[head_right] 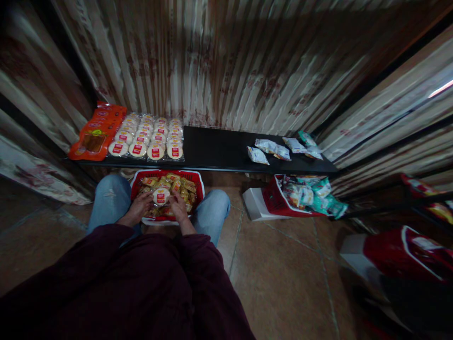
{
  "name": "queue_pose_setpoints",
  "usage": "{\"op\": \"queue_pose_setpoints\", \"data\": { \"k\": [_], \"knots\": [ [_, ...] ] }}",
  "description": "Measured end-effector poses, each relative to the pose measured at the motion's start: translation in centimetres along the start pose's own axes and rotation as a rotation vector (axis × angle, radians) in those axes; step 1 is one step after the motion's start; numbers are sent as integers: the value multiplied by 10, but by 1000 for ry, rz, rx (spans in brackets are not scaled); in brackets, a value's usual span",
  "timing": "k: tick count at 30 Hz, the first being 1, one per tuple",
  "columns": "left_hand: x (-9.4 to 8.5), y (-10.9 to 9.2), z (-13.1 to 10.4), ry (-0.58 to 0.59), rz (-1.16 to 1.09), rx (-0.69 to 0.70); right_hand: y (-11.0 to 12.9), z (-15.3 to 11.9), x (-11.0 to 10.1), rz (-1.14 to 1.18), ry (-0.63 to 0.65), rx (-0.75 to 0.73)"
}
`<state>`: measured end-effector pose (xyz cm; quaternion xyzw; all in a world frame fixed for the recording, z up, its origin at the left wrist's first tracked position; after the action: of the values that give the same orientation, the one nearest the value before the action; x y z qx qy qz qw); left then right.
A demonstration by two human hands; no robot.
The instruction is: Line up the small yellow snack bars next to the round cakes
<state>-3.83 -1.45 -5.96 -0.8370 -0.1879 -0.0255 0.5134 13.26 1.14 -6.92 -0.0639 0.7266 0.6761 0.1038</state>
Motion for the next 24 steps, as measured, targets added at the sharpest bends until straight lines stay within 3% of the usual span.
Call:
{"op": "queue_pose_setpoints", "data": {
  "k": [4, 15, 24],
  "knots": [
    [10, 2, -3, 110, -54, -15, -9, 1, 1, 189, 21, 181],
    [13, 8, -12, 184, -202, -81, -12, -3, 2, 474, -14, 220],
    [8, 13, -12, 160, -220, -61, 1, -14, 4, 671, 85, 258]
  ]
}}
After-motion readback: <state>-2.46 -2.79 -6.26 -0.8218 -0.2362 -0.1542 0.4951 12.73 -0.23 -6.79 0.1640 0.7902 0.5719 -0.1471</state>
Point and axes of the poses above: each hand's wrist, its own z-axis towards the middle knuckle, its own x-axis out of the palm, y = z × x, the point moved 8 cm from there along z, towards the middle knuckle, and after that the axes turned 2 degrees about x, right-handed, at the moved point
